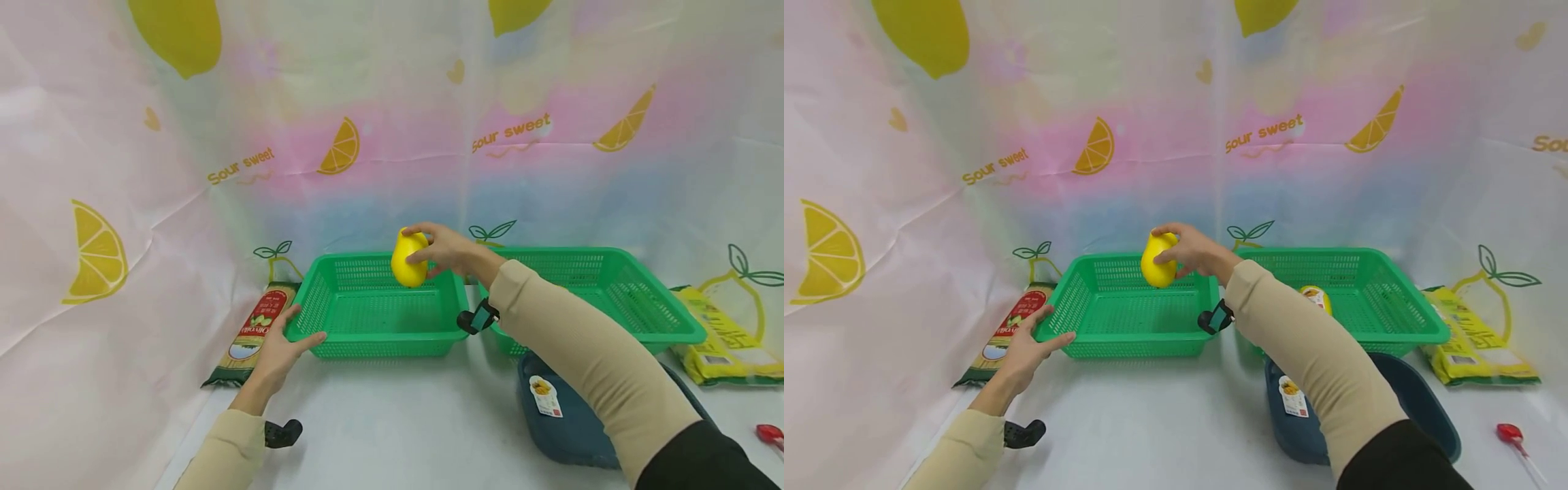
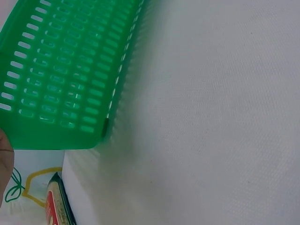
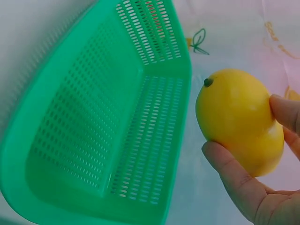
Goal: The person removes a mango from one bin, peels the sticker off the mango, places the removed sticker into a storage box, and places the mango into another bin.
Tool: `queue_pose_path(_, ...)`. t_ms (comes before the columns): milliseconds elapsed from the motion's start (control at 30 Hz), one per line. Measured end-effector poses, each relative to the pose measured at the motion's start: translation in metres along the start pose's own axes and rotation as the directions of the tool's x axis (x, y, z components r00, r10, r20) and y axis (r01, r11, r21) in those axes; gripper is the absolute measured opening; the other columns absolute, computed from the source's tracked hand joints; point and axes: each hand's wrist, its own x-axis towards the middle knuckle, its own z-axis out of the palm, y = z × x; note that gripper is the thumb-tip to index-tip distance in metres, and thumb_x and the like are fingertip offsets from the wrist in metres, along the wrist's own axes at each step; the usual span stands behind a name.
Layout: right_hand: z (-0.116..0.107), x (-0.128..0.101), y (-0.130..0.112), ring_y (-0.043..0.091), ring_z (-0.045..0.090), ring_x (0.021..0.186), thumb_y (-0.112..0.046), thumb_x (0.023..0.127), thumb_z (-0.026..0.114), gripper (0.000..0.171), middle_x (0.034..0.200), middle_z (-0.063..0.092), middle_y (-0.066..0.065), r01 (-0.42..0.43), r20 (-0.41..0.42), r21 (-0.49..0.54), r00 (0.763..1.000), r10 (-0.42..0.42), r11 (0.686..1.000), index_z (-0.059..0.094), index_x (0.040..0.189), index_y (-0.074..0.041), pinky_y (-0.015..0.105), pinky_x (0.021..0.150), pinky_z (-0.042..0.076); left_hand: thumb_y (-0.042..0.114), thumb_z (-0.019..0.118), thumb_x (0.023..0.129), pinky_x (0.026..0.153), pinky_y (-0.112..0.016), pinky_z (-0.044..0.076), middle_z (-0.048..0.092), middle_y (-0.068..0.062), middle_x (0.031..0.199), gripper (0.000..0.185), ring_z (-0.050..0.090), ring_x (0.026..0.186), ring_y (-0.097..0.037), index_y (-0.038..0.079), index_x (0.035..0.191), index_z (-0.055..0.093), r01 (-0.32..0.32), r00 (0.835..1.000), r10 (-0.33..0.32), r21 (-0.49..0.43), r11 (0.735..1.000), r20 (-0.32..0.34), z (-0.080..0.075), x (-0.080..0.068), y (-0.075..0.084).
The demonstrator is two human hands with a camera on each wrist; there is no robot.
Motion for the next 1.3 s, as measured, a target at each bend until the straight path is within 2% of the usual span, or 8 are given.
queue_pose_path(233,0.003,0.007,0.0,0.036,0.048,0.132,-0.008,0.094,0.065,0.063,0.156,0.032,0.015,-0.014,0.008,-0.002,1.0,0.014,1.0,0.04,0.149,-0.025,0.052,0.095,0.053,0.03,0.076,0.087,0.119,-0.058,0.024,0.02,-0.008,0.165,0.093,0.005,0.154,-0.033,0.015,0.158,0.019,-0.017,1.0,0.017,0.001,1.0,0.02,-0.003,-0.004,-0.001)
queue_pose_path(400,0.005,0.017,-0.001,0.035,0.047,0.134,-0.009,0.094,0.066,0.062,0.158,0.03,0.012,-0.022,0.009,-0.011,1.0,0.022,1.0,0.041,0.149,-0.027,0.049,0.093,0.055,0.032,0.076,0.087,0.117,-0.058,0.028,0.018,-0.009,0.165,0.093,0.008,0.154,-0.035,0.015,0.158,0.018,-0.008,1.0,0.008,0.007,1.0,0.028,-0.004,-0.005,0.001)
queue_pose_path(533,0.007,0.027,-0.001,0.035,0.045,0.136,-0.009,0.094,0.066,0.061,0.159,0.027,0.011,-0.017,0.016,-0.003,1.0,0.017,1.0,0.042,0.148,-0.026,0.049,0.093,0.055,0.036,0.071,0.09,0.118,-0.059,0.024,0.014,-0.012,0.165,0.088,0.01,0.153,-0.036,0.015,0.158,0.019,-0.006,1.0,0.007,0.046,0.999,-0.014,-0.002,-0.006,0.0)
queue_pose_path(700,0.004,0.034,0.005,0.035,0.044,0.137,-0.008,0.094,0.065,0.062,0.161,0.022,0.01,-0.028,0.02,0.004,0.999,0.028,1.0,0.041,0.149,-0.024,0.05,0.095,0.054,0.044,0.067,0.092,0.12,-0.061,0.017,0.012,-0.013,0.166,0.088,0.009,0.154,-0.036,0.015,0.158,0.017,-0.033,0.998,0.039,0.121,0.992,-0.046,0.007,-0.006,-0.003)
queue_pose_path(933,0.003,0.039,0.016,0.036,0.041,0.14,-0.008,0.094,0.064,0.063,0.161,0.023,0.012,-0.057,0.027,0.02,0.998,0.057,0.998,0.039,0.151,-0.022,0.051,0.097,0.053,0.039,0.067,0.093,0.121,-0.061,0.014,0.011,-0.013,0.166,0.084,0.007,0.154,-0.036,0.013,0.157,0.02,-0.05,0.997,0.055,0.105,0.993,-0.044,0.015,-0.005,-0.005)
queue_pose_path(1100,0.005,0.044,0.022,0.037,0.039,0.14,-0.008,0.094,0.064,0.064,0.161,0.024,0.013,-0.071,0.019,0.022,0.997,0.071,0.997,0.039,0.151,-0.022,0.05,0.095,0.054,0.04,0.067,0.093,0.12,-0.061,0.019,0.009,-0.011,0.167,0.083,0.006,0.154,-0.036,0.013,0.156,0.021,-0.045,0.998,0.049,0.112,0.993,-0.031,0.014,-0.006,-0.005)
queue_pose_path(1300,0.006,0.048,0.022,0.038,0.037,0.142,-0.008,0.095,0.063,0.065,0.162,0.021,0.014,-0.081,0.022,0.057,0.997,0.08,0.995,0.037,0.152,-0.023,0.055,0.101,0.048,0.04,0.067,0.093,0.118,-0.06,0.025,0.008,-0.007,0.167,0.079,0.004,0.154,-0.034,0.012,0.153,0.026,-0.05,0.999,0.052,0.11,0.993,-0.017,0.01,-0.004,-0.003)
